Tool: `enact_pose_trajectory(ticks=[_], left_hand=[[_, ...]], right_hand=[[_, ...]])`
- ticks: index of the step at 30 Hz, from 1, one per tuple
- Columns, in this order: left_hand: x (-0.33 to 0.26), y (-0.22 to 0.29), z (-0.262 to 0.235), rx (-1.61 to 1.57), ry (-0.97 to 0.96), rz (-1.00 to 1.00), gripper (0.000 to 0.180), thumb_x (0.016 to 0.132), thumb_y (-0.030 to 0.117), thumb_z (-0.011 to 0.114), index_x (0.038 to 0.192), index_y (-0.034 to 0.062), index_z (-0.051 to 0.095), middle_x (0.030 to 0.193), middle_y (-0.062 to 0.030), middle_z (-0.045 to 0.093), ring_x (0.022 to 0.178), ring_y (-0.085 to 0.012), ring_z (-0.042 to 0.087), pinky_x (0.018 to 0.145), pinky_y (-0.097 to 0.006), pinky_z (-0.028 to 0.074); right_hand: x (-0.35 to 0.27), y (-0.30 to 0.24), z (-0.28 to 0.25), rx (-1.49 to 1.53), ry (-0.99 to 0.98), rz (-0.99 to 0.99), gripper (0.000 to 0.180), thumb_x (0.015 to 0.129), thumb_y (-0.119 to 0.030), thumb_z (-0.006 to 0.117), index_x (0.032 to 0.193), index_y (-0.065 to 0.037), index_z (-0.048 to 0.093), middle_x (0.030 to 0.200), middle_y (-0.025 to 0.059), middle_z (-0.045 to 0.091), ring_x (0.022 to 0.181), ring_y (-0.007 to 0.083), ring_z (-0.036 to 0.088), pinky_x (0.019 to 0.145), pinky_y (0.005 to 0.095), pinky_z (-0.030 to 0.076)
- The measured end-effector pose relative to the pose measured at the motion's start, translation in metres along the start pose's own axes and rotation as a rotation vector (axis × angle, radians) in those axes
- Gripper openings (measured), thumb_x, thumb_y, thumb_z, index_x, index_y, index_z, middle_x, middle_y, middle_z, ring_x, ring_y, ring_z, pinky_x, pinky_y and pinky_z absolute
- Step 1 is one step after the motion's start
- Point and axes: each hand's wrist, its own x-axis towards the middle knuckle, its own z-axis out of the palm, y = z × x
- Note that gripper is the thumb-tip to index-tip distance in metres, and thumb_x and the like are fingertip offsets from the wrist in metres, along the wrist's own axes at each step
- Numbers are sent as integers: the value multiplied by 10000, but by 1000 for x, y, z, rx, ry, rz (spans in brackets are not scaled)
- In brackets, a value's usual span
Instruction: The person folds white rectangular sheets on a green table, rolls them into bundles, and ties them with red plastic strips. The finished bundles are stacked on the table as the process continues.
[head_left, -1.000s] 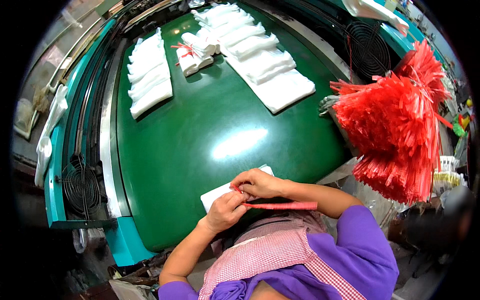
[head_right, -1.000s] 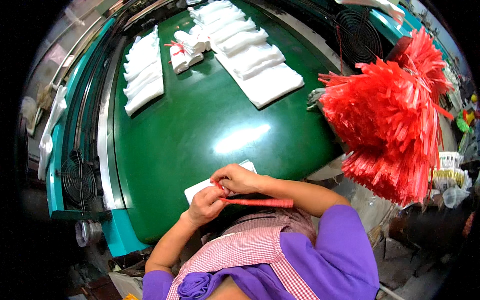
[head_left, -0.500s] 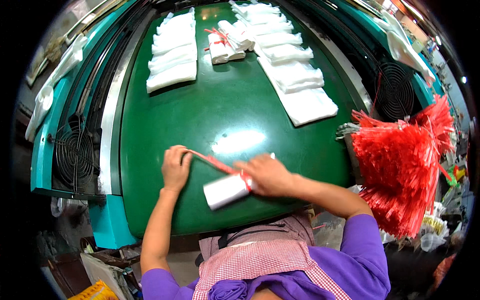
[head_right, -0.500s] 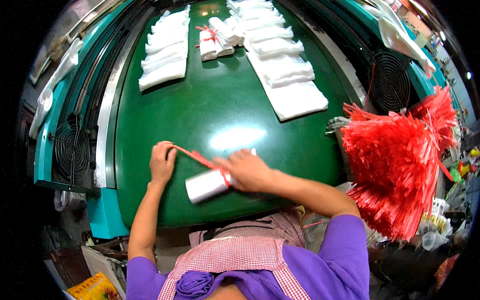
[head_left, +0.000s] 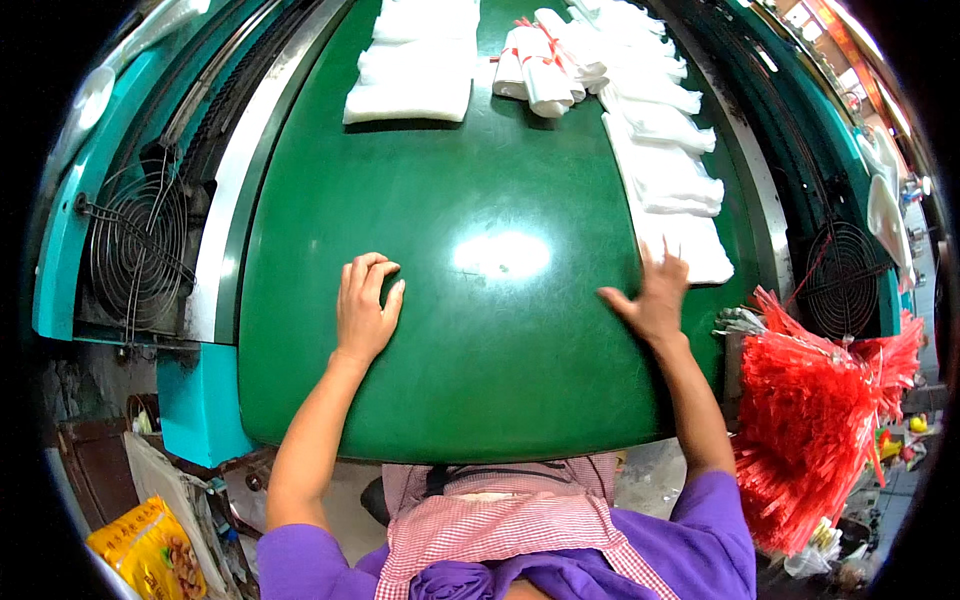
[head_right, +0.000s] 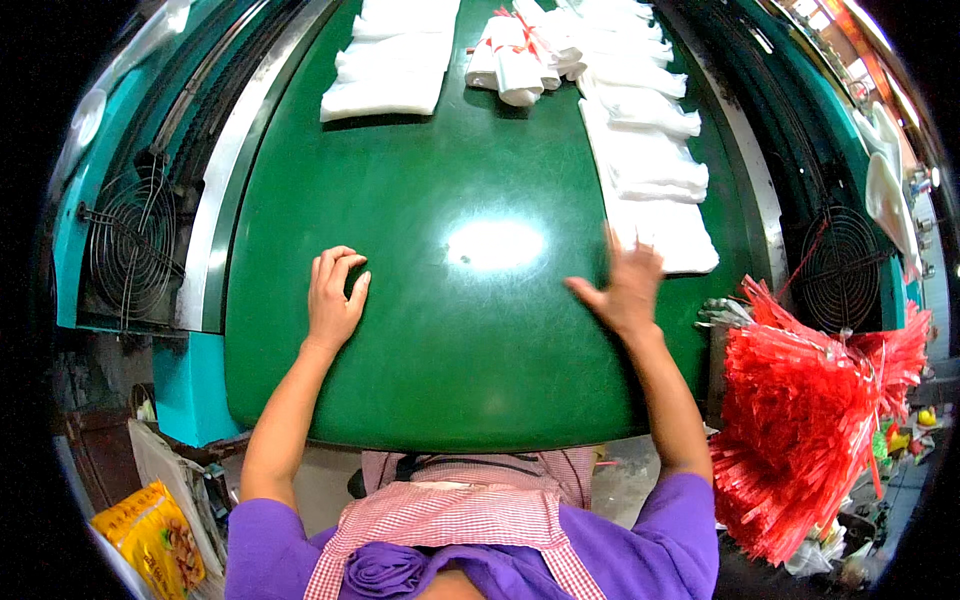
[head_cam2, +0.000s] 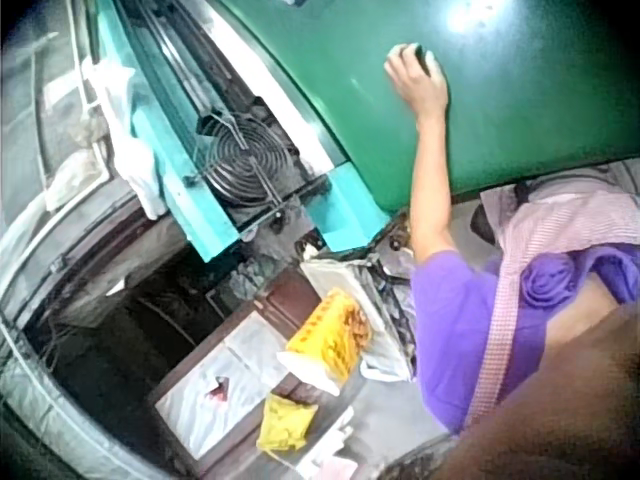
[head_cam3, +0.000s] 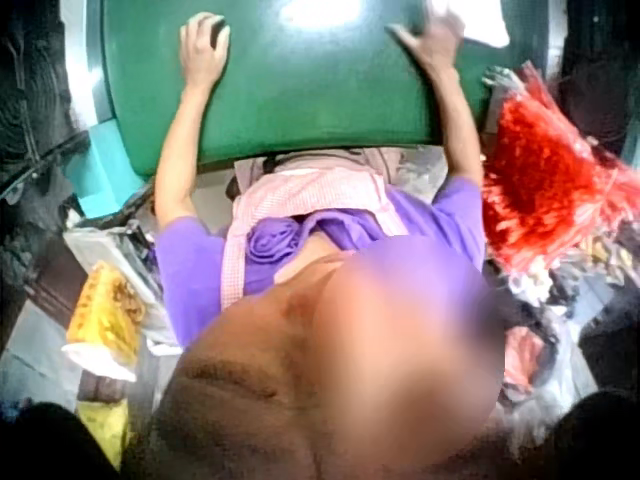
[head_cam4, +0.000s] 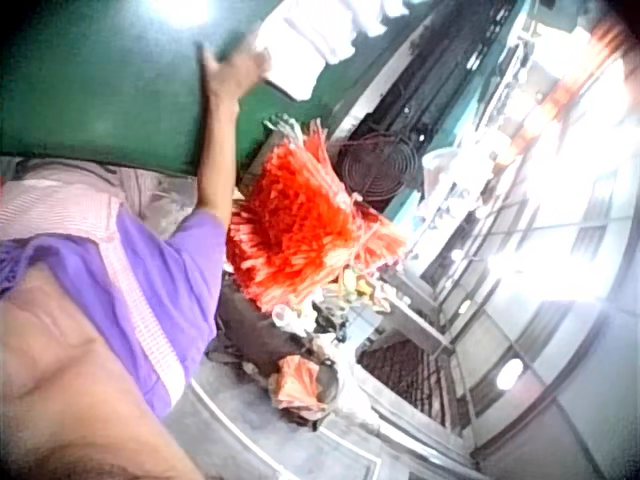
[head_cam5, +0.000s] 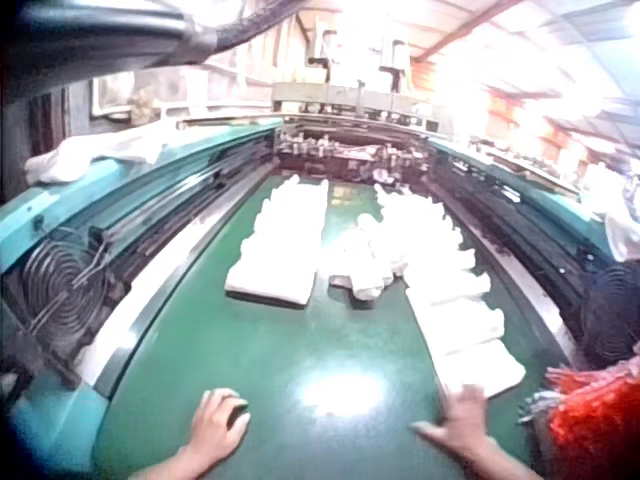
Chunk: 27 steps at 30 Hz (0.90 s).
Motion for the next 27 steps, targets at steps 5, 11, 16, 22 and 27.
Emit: enact_pose_trajectory(ticks=[5,11,16,22,27], left_hand=[[2,2,3,26,0,9,190,803,114,648,972,53,584,1050,-105,547,985,-294,514,849,-388,437],[-2,13,1,204,-11,34,280,800,151,651,1057,72,572,1134,-94,528,1047,-299,492,903,-406,410],[-36,78,7,-64,-288,274,661,722,244,728,1296,66,452,1342,-150,440,1255,-342,392,1042,-458,323],[-55,164,7,-412,-204,307,537,803,258,726,1230,11,516,1219,-170,564,1110,-308,549,951,-401,426],[-40,159,-37,-1168,-350,-365,220,972,183,497,984,-17,588,821,-71,654,744,-127,606,685,-271,491]], right_hand=[[-11,113,33,-189,28,197,307,757,-126,605,1052,-48,568,1024,140,584,937,338,559,766,410,467],[-24,1,-13,348,-290,-29,83,769,-143,592,766,-66,562,721,194,619,710,402,614,637,484,490],[-59,-48,-79,957,-555,447,201,898,-216,593,830,-32,641,752,91,668,692,168,649,583,333,485],[-19,-101,-195,2005,445,54,345,965,-159,471,1261,17,478,1196,155,579,1076,193,578,960,298,407],[3,-91,-165,1001,52,-193,411,878,-85,599,1269,3,509,1234,131,580,1145,219,538,970,326,398]])
